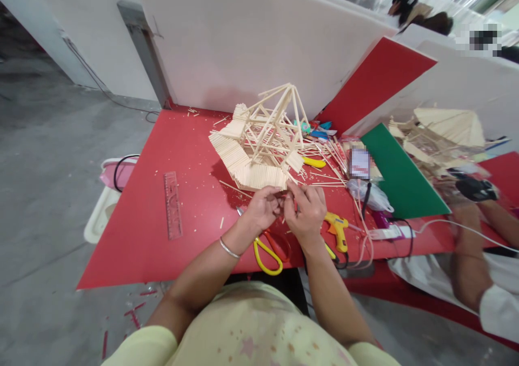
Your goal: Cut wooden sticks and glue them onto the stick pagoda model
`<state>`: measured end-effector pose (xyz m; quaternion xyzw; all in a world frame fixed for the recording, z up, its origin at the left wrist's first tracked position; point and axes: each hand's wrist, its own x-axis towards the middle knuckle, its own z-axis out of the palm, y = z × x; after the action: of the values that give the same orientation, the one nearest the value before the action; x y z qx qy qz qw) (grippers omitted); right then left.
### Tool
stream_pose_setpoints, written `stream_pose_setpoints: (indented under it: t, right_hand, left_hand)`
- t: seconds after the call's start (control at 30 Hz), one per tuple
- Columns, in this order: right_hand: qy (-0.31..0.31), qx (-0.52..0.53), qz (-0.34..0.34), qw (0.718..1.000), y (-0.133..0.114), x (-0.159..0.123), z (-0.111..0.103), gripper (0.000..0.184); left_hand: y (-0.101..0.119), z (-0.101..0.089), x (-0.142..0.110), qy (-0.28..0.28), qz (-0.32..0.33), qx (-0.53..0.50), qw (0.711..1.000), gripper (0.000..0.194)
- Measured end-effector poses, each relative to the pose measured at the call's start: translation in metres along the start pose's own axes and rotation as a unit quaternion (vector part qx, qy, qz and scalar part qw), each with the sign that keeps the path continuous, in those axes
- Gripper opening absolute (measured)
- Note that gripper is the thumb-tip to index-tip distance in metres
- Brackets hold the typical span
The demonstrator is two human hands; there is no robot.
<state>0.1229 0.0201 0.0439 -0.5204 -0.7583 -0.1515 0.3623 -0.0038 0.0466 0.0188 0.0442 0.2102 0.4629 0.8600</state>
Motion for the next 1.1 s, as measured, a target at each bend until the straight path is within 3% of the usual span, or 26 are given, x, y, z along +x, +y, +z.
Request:
stream_pose_setpoints:
  t: [0.77,1.1]
  right_hand:
    - [-0.018,-0.003,0.013,1.000,-0.0015,-0.0010,-0.0014,0.036]
    - [-0.020,-0.009,0.009,1.000,0.0011,-0.0026,0.0010,0.037]
  left_hand:
    - [-0.0013,-0.0001,-0.0010,0.014,0.008,0.003,1.000,0.014]
    - [-0.0057,-0.0039,0.0040,-0.009,0.022,0.073,0.997,0.018]
